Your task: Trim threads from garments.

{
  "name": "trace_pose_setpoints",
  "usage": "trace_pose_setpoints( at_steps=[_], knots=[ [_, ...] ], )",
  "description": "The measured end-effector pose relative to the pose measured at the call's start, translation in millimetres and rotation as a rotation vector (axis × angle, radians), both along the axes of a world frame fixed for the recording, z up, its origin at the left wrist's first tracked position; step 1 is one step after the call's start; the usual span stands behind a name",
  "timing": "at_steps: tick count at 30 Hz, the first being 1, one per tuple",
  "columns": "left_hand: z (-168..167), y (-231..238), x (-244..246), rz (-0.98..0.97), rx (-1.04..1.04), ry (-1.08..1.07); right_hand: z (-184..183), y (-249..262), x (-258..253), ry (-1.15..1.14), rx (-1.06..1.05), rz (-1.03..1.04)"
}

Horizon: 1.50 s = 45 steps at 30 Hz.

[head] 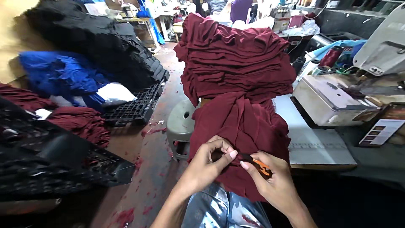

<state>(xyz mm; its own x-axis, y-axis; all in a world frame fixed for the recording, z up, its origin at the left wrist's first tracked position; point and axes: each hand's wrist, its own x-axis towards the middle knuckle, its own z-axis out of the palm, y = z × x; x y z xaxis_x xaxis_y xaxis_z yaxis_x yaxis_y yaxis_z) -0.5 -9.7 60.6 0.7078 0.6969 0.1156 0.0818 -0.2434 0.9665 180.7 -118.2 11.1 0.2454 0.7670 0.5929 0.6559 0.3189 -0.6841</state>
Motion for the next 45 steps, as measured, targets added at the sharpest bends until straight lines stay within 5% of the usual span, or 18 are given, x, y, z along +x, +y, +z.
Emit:
trace_pose_setpoints(
  at_steps=[8, 16, 29, 35, 41, 45],
  knots=[
    [-1.8, -2.0, -2.1, -0.025, 0.008, -0.054, 2.3, 3.9, -11.9, -0.116, 0.000, -0.153],
    [7.9, 4.5, -30.8, -0.031, 0.364, 0.078, 4.1, 2.5, -12.5, -0.160, 0.040, -0.145],
    [7.4, -1.3, -27.8, -0.107, 0.291, 0.014, -0.2, 8.9, -15.6, -0.245, 0.113, -0.186],
    [24.8, 12.2, -64.0, -0.445, 0.442, 0.275, 12.1, 0.9, -1.2, -0.036, 0.084, -0.176],
    [14.7, 1.4, -31.7, 0.159, 0.369, 0.191, 51.5, 7.1, -8.8, 0.351, 0.036, 0.233],
    [-12.8, -8.4, 0.8, 0.308, 0.361, 0.256, 44.5, 28.7, -16.3, 0.467, -0.109, 0.261]
  ],
)
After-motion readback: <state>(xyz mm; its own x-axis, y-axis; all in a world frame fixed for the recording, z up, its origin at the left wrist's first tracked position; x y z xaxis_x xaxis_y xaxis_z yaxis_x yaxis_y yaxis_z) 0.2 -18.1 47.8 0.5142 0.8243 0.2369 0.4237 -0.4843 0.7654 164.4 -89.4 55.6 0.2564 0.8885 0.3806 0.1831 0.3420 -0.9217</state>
